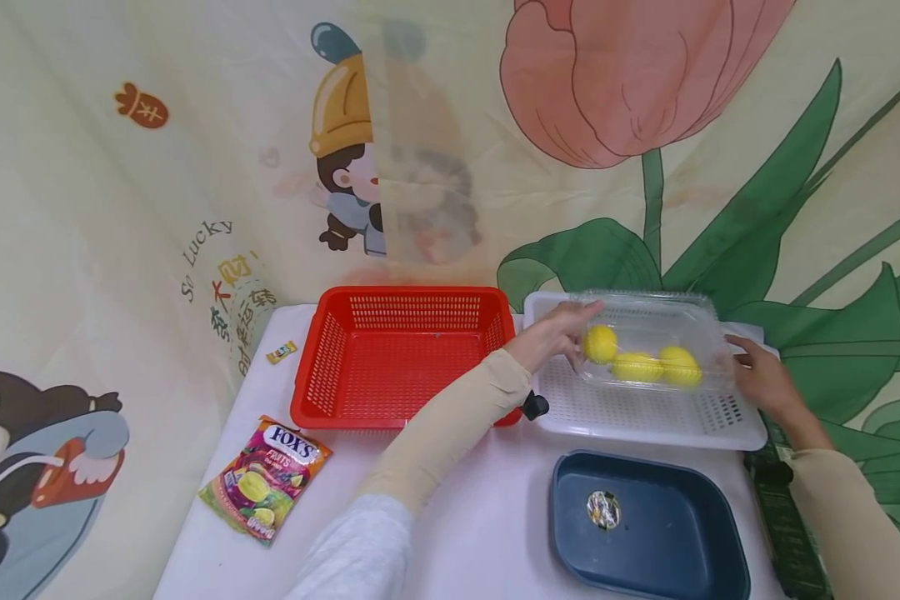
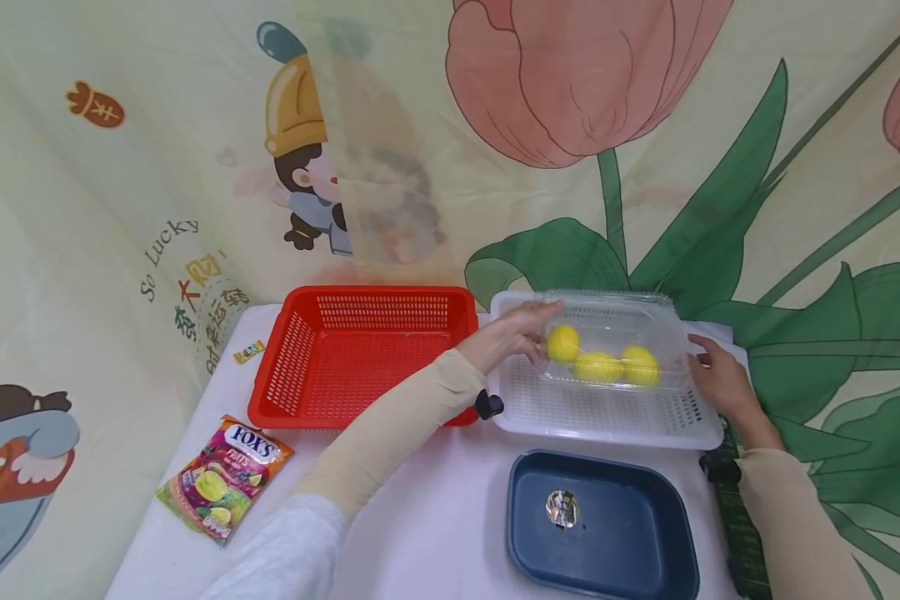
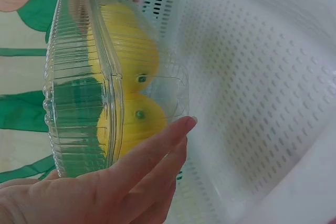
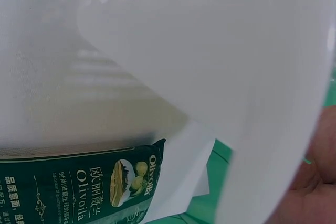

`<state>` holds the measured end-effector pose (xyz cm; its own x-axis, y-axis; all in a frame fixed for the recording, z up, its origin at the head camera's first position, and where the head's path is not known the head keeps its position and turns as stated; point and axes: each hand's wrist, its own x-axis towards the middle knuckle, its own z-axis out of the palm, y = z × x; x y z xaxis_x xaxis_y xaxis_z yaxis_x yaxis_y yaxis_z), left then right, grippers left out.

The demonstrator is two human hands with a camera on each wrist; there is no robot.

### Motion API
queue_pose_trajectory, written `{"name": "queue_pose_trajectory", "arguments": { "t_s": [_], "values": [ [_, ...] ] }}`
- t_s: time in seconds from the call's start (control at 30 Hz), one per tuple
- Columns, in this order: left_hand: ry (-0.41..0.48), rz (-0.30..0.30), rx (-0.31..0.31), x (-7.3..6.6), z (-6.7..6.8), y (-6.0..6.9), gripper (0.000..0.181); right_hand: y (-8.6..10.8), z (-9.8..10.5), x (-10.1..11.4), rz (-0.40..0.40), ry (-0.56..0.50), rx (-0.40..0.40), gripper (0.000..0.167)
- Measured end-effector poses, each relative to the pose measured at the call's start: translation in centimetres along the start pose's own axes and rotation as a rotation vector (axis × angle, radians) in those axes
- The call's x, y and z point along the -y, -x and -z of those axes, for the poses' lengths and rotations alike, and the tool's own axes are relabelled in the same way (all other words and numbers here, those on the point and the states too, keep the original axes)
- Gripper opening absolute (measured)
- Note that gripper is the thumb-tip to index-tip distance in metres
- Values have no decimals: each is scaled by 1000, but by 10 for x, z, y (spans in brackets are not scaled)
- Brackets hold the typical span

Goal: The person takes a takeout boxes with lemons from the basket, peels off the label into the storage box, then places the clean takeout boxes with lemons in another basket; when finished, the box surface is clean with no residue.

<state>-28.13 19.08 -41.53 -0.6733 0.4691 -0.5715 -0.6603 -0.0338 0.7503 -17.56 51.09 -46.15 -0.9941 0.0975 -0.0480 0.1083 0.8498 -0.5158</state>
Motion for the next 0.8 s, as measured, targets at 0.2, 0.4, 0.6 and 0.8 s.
{"name": "queue_pose_trajectory", "arguments": {
  "t_s": [0.2, 0.4, 0.6, 0.8],
  "values": [
    [-11, 12, -19, 5, -3, -9, 70, 0, 0, -1, 15, 10, -14, 57],
    [-42, 22, -13, 11, -6, -16, 73, 1, 0, 1, -26, -2, 4, 62],
    [-24, 3, -43, 18, -7, -22, 72, 2, -1, 1, 9, -6, -15, 58],
    [-10, -10, -69, 25, -8, -25, 72, 4, 0, 5, 10, 1, -16, 57]
  ]
}}
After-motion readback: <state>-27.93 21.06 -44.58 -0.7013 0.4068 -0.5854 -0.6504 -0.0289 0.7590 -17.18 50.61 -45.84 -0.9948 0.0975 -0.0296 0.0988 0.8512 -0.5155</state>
